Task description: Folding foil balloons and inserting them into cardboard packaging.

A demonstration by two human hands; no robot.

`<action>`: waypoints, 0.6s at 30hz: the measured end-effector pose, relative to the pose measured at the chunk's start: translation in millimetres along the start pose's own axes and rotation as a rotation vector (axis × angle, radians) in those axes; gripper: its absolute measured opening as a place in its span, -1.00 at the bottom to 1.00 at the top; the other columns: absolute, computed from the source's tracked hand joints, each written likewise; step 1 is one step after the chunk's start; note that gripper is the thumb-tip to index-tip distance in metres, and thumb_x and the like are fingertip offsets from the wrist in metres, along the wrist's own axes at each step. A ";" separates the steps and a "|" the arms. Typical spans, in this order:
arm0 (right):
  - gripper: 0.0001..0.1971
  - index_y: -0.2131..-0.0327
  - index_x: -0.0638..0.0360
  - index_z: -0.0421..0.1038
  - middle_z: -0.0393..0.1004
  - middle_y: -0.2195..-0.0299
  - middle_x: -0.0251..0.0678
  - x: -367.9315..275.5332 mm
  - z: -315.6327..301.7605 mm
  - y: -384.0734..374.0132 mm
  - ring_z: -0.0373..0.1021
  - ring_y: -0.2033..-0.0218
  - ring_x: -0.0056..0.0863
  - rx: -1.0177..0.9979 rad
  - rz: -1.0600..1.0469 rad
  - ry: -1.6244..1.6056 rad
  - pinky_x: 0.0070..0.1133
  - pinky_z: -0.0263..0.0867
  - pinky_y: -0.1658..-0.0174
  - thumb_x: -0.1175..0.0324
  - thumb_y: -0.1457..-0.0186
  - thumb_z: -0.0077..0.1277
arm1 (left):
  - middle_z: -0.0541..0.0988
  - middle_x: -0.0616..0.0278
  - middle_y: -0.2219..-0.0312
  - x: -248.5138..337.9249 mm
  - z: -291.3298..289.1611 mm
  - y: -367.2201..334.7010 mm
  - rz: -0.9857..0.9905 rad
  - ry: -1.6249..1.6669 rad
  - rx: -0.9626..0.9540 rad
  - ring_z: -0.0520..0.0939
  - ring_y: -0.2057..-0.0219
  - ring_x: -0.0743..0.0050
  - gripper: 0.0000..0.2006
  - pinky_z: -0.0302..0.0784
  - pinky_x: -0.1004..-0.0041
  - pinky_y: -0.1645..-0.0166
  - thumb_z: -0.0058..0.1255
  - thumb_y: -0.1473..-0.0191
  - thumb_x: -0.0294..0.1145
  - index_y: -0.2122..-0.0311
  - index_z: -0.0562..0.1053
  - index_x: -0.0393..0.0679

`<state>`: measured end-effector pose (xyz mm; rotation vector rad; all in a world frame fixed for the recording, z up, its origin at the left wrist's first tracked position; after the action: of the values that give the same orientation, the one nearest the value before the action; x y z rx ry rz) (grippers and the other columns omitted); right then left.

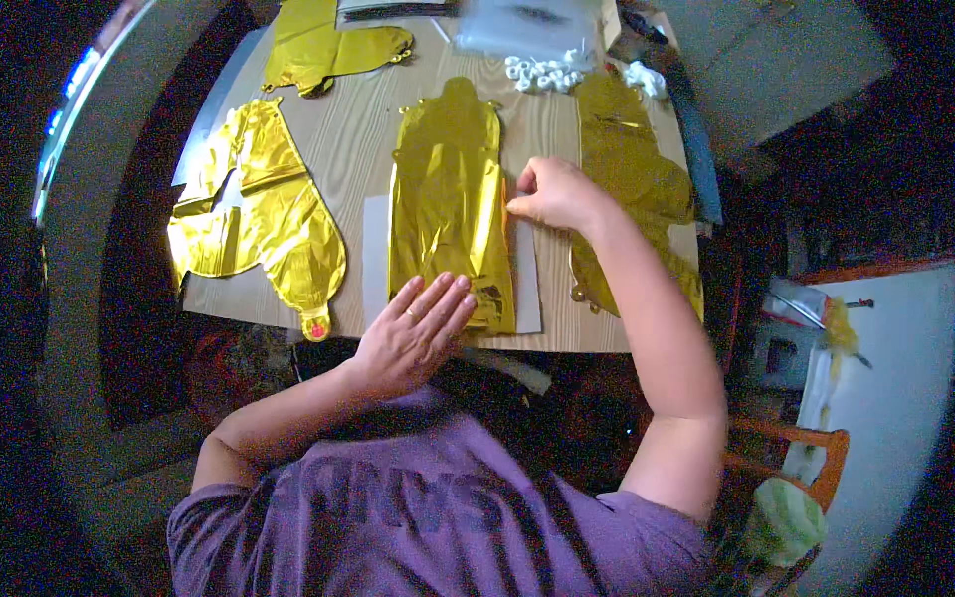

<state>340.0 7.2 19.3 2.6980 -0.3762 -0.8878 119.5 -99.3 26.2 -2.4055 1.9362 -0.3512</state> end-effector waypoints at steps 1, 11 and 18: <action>-0.67 0.28 0.30 0.47 0.55 0.35 -0.27 2.6 1.9 -1.8 0.45 0.35 -0.55 -0.029 0.010 0.009 -0.54 0.39 0.28 0.27 0.04 0.28 | 0.24 -0.01 -0.28 0.0 0.5 1.8 0.007 -0.007 0.002 0.25 -0.30 0.07 -0.41 0.09 0.07 -0.34 -0.14 -0.20 -0.18 -0.27 0.21 -0.27; -0.68 0.28 0.30 0.45 0.52 0.31 -0.19 -1.7 3.4 15.5 0.48 0.29 -0.40 0.042 0.007 0.108 -0.48 0.41 0.20 0.34 0.09 0.29 | 0.17 0.00 -0.32 -1.3 2.6 10.5 0.042 0.078 0.002 0.20 -0.33 0.06 -0.38 0.03 0.04 -0.37 -0.18 -0.15 -0.26 -0.31 0.15 -0.25; -0.69 0.29 0.27 0.43 0.43 0.27 -0.13 -42.5 6.3 46.5 0.40 0.16 -0.10 0.169 -0.286 0.406 -0.33 0.33 0.05 0.35 0.10 0.25 | 0.20 0.01 -0.31 -2.9 1.4 12.0 0.054 0.046 -0.016 0.22 -0.32 0.10 -0.38 0.04 0.09 -0.37 -0.20 -0.14 -0.26 -0.30 0.17 -0.25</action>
<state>295.7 -23.1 52.9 3.0445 0.0258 -0.3617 107.7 -99.3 22.3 -2.3697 2.0267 -0.3931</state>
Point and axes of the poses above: each hand's wrist, its own y-axis away from the middle knuckle, its own z-axis out of the palm, x = y × z, the point moved 10 cm from there along -y, towards the middle knuckle
